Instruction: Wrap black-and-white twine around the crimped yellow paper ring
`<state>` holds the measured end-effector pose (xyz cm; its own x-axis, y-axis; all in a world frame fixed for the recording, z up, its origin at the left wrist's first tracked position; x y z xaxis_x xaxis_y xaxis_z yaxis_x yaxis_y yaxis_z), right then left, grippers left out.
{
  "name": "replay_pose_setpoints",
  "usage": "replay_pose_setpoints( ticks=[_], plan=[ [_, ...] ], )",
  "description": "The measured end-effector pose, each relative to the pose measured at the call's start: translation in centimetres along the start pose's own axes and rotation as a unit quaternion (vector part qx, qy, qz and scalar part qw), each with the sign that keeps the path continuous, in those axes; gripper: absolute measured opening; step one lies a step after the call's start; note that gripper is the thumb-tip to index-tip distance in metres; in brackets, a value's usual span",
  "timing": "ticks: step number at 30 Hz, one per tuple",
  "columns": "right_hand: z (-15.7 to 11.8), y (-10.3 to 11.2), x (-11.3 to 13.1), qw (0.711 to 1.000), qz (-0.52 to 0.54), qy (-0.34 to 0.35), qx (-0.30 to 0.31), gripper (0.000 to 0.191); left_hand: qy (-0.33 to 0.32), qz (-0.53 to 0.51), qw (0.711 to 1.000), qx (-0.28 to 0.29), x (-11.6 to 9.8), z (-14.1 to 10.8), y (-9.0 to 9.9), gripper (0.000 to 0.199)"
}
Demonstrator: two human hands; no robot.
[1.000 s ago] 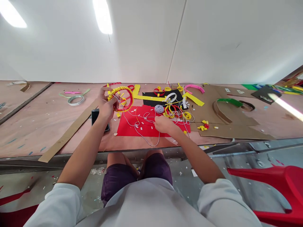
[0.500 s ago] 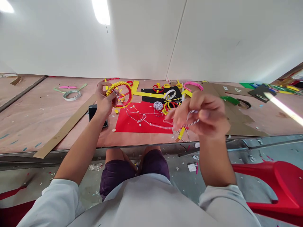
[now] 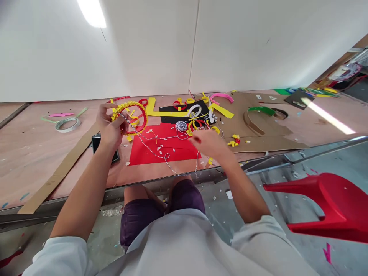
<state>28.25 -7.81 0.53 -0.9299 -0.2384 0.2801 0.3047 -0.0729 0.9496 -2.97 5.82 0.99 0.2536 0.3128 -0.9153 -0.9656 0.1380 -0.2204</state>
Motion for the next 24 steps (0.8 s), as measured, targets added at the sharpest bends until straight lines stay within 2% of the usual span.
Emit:
replay_pose_setpoints(
  ticks=[2,5,8,11,14,17,19,21,24],
  plan=[
    [0.0,1.4,-4.6,0.993,-0.055,-0.108,-0.012,0.021,0.001,-0.003,1.000,-0.002,-0.1,0.0,-0.1,0.040],
    [-0.3,1.4,-8.3,0.988,-0.072,-0.125,0.052,0.030,0.010,0.000,1.000,-0.011,-0.2,0.0,-0.2,0.039],
    [-0.3,0.0,-9.2,0.985,-0.070,-0.106,0.115,0.022,0.020,-0.001,1.000,-0.022,-0.2,0.0,-0.2,0.040],
    [0.1,-0.7,-8.9,0.987,-0.072,-0.083,0.116,0.013,0.023,0.001,0.999,-0.025,-0.1,0.0,-0.2,0.039],
    [0.6,0.8,-8.8,0.994,-0.057,-0.082,0.036,0.012,0.022,0.006,1.000,-0.020,0.1,0.1,-0.2,0.038],
    [0.7,4.5,-9.0,0.986,0.003,-0.128,-0.103,0.008,0.020,0.010,1.000,-0.017,0.2,0.2,-0.2,0.039],
    [0.6,7.3,-8.9,0.965,0.070,-0.159,-0.198,0.007,0.014,0.009,1.000,-0.015,0.2,0.2,-0.3,0.039],
    [0.7,9.8,-8.5,0.932,0.170,-0.161,-0.278,0.009,0.007,0.009,1.000,-0.008,0.2,0.2,-0.4,0.038],
    [1.1,12.9,-7.5,0.889,0.256,-0.135,-0.354,0.015,0.001,0.016,1.000,0.001,0.0,0.0,-0.4,0.037]
  ],
)
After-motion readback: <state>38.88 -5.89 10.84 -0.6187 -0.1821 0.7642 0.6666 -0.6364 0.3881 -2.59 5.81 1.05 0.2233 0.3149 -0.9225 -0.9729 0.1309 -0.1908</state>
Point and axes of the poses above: each hand's wrist, its own z-axis towards the middle knuckle, its own y-axis out of the back of the hand, x = y × z, the point moved 5 cm from there along z, towards the middle knuckle, and after that the axes turned 6 degrees about y, right-handed, at the moved point
